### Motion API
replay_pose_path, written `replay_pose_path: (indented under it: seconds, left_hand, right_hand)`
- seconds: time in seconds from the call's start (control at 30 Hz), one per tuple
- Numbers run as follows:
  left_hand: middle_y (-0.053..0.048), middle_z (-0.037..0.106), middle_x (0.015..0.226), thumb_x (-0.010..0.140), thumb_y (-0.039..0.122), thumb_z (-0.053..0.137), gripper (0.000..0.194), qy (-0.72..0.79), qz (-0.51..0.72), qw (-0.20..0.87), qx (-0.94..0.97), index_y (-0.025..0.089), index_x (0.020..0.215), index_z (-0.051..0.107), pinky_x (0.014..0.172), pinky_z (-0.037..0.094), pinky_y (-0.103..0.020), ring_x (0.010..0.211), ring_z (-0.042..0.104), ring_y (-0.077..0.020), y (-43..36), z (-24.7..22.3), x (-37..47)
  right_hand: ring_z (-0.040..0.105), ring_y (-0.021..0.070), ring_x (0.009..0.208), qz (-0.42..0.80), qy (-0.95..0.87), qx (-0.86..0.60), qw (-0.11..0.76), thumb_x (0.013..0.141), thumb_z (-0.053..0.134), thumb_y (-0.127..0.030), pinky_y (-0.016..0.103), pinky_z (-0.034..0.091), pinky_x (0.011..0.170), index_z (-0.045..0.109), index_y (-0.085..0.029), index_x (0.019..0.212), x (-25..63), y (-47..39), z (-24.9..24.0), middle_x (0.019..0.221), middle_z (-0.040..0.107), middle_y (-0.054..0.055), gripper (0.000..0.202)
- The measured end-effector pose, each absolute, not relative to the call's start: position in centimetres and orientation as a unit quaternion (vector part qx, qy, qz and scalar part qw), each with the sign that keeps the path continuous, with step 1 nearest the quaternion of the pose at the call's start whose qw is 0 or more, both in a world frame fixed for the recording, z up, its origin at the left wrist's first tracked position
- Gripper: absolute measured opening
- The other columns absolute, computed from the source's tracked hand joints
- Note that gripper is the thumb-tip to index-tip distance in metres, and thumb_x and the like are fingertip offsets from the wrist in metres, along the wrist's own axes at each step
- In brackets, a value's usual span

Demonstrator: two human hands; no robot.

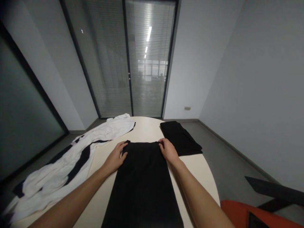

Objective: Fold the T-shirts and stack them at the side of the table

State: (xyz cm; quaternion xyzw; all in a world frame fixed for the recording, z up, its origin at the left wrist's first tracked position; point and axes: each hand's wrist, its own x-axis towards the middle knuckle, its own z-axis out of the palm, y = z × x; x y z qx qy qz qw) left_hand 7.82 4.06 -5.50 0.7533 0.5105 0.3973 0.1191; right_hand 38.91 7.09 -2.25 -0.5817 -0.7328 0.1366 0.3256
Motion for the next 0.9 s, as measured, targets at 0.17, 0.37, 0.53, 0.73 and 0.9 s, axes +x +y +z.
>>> replay_pose_path:
  seconds: [0.17, 0.37, 0.53, 0.73, 0.9]
  left_hand:
    - [-0.011, 0.055, 0.140, 0.085, 0.014, 0.055, 0.055, 0.521, 0.440, 0.203, 0.703, 0.021, 0.139, 0.048, 0.111, 0.043, -0.044, 0.126, 0.057, -0.0234, 4.4, -5.6, 8.2]
    - [-0.016, 0.053, 0.142, 0.079, 0.004, 0.061, 0.070, 0.547, 0.482, 0.377, 0.571, 0.020, 0.144, 0.038, 0.086, 0.059, -0.036, 0.095, 0.070, -0.0174, 5.1, -5.0, 8.2]
    - [-0.019, 0.059, 0.134, 0.075, -0.002, 0.061, 0.078, 0.555, 0.483, 0.487, 0.471, 0.015, 0.146, 0.034, 0.081, 0.058, -0.029, 0.093, 0.070, -0.0167, 4.7, -3.1, 7.9]
    - [-0.017, 0.069, 0.118, 0.076, 0.004, 0.067, 0.078, 0.536, 0.483, 0.552, 0.418, 0.010, 0.147, 0.035, 0.068, 0.055, -0.026, 0.086, 0.071, -0.0194, 3.6, -1.6, 7.9]
    - [-0.012, 0.069, 0.112, 0.079, 0.018, 0.072, 0.038, 0.543, 0.476, 0.540, 0.433, 0.014, 0.117, 0.065, 0.055, 0.052, -0.021, 0.082, 0.068, -0.0169, 3.3, -1.1, 7.6]
  right_hand:
    - [0.063, 0.0235, 0.107, 0.074, -0.736, -0.610, 0.284, 0.092, 0.047, -0.023, 0.036, 0.047, 0.097, 0.060, -0.017, 0.121, 38.0, 7.4, -3.1, 0.117, 0.067, 0.011, 0.032]
    - [0.058, 0.0269, 0.117, 0.067, -0.746, -0.607, 0.264, 0.093, 0.050, -0.025, 0.039, 0.043, 0.106, 0.059, -0.011, 0.131, 37.8, 8.0, -3.6, 0.125, 0.065, 0.015, 0.041]
    - [0.067, 0.0218, 0.101, 0.154, -0.722, -0.597, 0.315, 0.088, 0.059, -0.024, 0.034, 0.051, 0.094, 0.064, -0.015, 0.127, 38.1, 8.4, -3.0, 0.114, 0.070, 0.011, 0.041]
    - [0.070, 0.0229, 0.090, 0.187, -0.721, -0.603, 0.284, 0.083, 0.064, -0.024, 0.032, 0.053, 0.083, 0.072, -0.018, 0.105, 38.1, 7.6, -2.0, 0.098, 0.074, 0.008, 0.024]
    - [0.068, 0.0169, 0.073, 0.221, -0.723, -0.568, 0.325, 0.083, 0.064, -0.025, 0.029, 0.055, 0.072, 0.071, -0.021, 0.100, 38.2, 6.7, -0.8, 0.101, 0.074, 0.004, 0.018]
